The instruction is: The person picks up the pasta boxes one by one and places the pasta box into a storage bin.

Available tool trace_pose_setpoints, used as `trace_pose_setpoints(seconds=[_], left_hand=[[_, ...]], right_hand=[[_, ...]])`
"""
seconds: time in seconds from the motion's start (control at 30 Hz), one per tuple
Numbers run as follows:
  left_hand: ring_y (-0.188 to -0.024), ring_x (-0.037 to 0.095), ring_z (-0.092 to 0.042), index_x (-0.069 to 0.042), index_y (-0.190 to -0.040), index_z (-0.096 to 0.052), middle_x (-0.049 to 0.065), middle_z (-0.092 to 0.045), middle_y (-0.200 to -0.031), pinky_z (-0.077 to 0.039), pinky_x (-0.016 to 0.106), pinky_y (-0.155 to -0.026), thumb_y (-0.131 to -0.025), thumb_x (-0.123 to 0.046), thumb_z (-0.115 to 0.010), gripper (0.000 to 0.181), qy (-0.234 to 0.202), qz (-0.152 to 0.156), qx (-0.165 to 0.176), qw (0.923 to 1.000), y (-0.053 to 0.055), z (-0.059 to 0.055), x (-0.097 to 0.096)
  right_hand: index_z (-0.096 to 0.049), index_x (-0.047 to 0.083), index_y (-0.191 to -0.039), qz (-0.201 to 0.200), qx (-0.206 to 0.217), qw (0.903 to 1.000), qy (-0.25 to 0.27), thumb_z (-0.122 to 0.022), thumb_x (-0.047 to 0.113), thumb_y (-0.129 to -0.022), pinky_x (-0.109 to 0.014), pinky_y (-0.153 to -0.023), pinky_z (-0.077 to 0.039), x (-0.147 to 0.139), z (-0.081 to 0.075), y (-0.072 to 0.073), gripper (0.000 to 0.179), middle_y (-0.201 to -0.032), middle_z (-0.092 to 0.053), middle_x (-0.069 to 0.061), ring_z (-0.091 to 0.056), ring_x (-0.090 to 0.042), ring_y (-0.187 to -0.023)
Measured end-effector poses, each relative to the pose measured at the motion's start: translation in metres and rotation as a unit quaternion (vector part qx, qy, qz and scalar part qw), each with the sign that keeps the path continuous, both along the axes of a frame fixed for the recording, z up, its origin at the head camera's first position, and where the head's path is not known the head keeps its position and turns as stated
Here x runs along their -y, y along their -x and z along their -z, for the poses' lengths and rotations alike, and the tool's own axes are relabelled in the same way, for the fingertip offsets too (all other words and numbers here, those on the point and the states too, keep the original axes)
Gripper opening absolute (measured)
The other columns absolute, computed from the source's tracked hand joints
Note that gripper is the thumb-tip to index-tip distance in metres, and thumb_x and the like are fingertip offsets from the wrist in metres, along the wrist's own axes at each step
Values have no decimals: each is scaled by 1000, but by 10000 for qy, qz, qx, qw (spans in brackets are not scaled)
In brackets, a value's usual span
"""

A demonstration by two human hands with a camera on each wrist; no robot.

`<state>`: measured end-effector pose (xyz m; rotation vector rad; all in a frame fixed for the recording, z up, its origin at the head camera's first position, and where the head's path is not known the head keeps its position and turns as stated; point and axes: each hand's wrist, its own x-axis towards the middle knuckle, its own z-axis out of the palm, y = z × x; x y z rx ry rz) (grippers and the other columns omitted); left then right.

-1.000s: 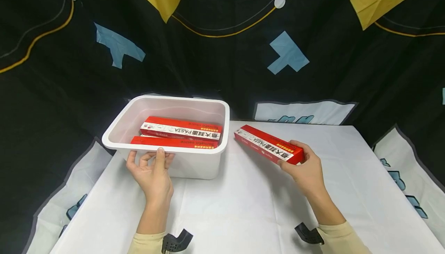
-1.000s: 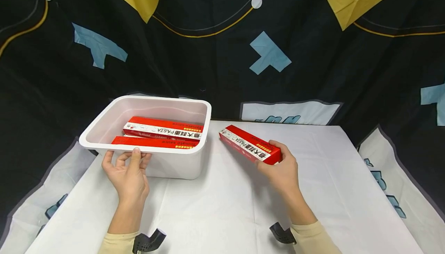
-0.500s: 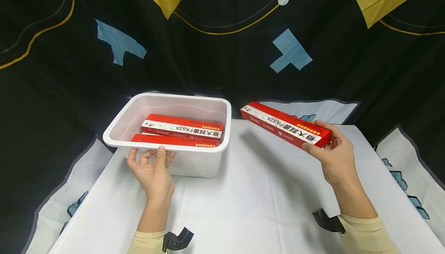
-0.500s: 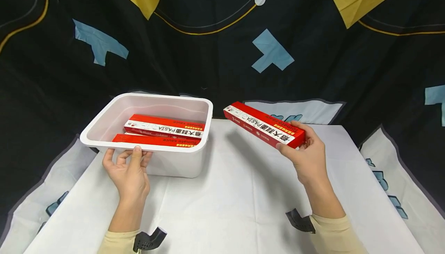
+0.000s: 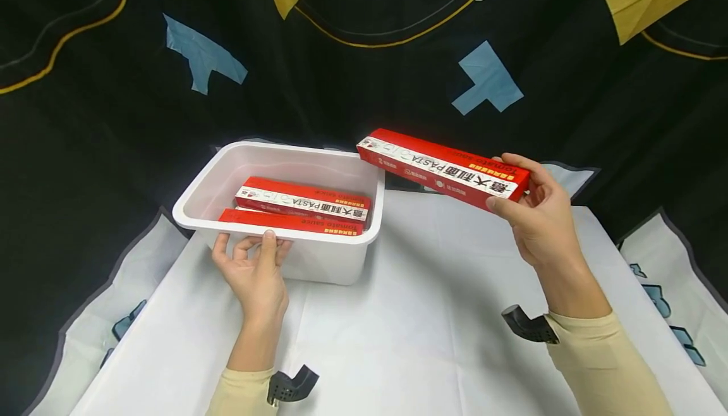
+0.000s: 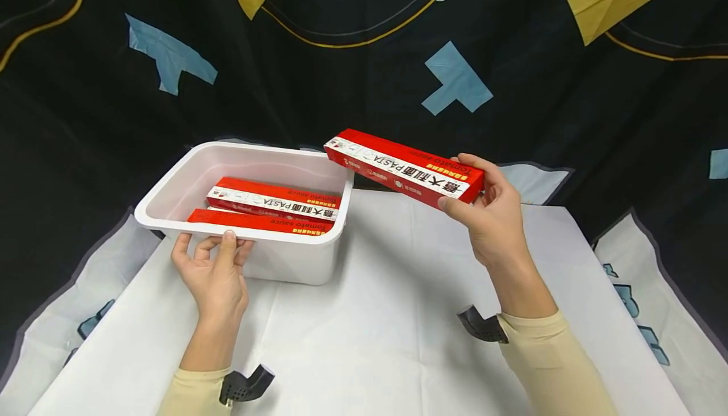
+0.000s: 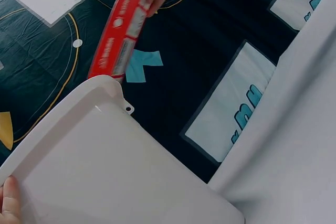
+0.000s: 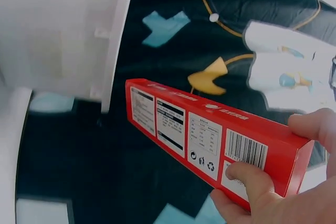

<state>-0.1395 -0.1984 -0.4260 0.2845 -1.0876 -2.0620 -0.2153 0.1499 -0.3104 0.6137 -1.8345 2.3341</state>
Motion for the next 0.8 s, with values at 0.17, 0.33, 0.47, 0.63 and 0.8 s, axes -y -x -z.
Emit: trace_pose_setpoints(seconds=[0.17,0.33,0.47,0.63,0.8], left_hand=[[-108,40,-61,-18,-144,-19,19,-44,-125,-60,42,-86,-89,0,-68,76,-33,-50,106,9999,0,-1,-1],[-108,41,-61,-19,-144,-19,21,-43,-125,-60,42,-85,-90,-2,-69,75,-16,-79,213,9997,-3,1,-1],[-109,38,-61,-20,-144,-18,19,-44,-125,-60,41,-86,-90,-3,-69,76,23,-39,311,9995,-6,3,0],[-108,36,-62,-20,-145,-17,17,-44,-125,-60,40,-85,-90,-4,-69,78,35,-51,406,9992,-10,6,3],[-107,37,-63,-20,-145,-17,19,-43,-125,-60,41,-85,-89,-5,-70,79,8,-89,281,9996,-11,6,5]], right_hand=[[-45,3,-137,-467,-103,9988,-56,-63,-11,-87,-34,-89,-60,29,-4,12,55,-144,-36,-17,-28,-32,-135],[-48,5,-136,-779,-43,9967,-237,-66,-8,-85,-36,-90,-60,64,-1,28,55,-142,-38,-15,-31,-31,-134],[-50,8,-135,-913,142,9940,-590,-70,-3,-83,-39,-90,-60,92,7,38,57,-141,-41,-8,-35,-28,-132],[-50,10,-136,-1088,558,9877,-972,-74,1,-80,-44,-91,-59,128,20,45,62,-139,-45,-6,-40,-26,-128],[-51,14,-134,-1112,1078,9798,-1267,-79,7,-77,-42,-90,-60,162,35,55,65,-135,-48,-3,-45,-26,-122]])
